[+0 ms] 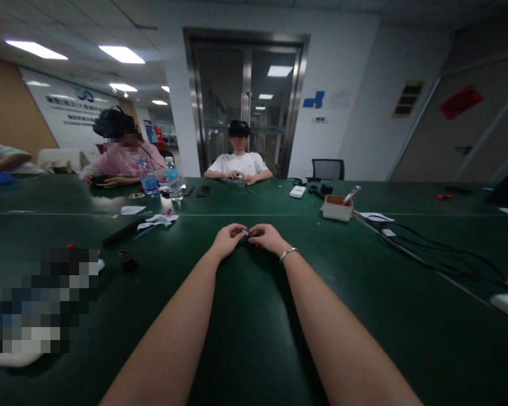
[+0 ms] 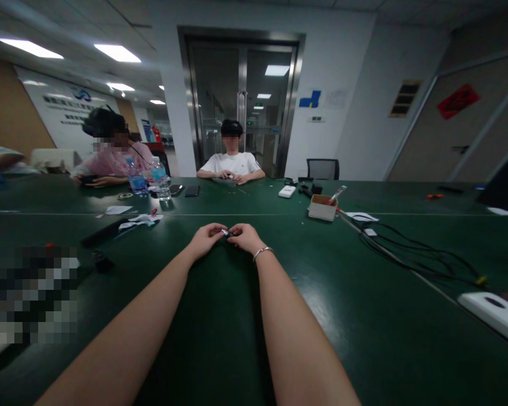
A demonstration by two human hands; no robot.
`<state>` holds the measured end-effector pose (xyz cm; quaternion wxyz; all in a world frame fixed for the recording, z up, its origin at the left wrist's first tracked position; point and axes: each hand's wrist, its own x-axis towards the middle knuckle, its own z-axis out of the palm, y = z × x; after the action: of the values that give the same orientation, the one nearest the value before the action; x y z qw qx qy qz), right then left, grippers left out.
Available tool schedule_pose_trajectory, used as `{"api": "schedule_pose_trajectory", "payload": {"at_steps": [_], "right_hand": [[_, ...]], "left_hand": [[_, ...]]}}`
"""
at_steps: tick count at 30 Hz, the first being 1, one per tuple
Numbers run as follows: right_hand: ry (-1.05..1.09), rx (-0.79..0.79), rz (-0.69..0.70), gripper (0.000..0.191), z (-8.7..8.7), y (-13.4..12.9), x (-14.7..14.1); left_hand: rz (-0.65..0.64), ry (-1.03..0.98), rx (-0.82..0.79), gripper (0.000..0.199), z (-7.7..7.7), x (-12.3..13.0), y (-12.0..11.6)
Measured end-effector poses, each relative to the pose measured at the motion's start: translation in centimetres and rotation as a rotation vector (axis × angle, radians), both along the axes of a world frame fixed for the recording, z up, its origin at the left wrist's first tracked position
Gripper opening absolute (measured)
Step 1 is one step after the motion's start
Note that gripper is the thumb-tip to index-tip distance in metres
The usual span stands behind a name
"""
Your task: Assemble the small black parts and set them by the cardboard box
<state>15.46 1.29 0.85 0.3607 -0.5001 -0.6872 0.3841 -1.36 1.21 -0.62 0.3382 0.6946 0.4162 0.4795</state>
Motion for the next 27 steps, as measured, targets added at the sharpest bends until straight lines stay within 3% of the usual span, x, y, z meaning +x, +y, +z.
{"api": "schedule_pose_trajectory", "payload": {"at_steps": [9,16,24,27], "right_hand": [[-0.019,0.011,0.003,0.021,0.08,-0.16,-0.08],[0.001,0.017,0.017,0.021,-0.13,0.1,0.05],[0.003,0.011,0.006,0.021,-0.16,0.24,-0.13],[0.01,0.008,0.005,0.021,0.09,-0.02,-0.12]], "left_hand": [[0.112,0.121,-0.039,0.029,-0.01,-0.23,-0.04],[-0.024,-0.014,-0.056,0.023,-0.45,-0.24,0.53],[0.05,0.069,-0.036,0.024,-0.08,-0.32,0.14],[0.024,0.086,-0.029,0.024,-0.07,-0.39,0.19]]}}
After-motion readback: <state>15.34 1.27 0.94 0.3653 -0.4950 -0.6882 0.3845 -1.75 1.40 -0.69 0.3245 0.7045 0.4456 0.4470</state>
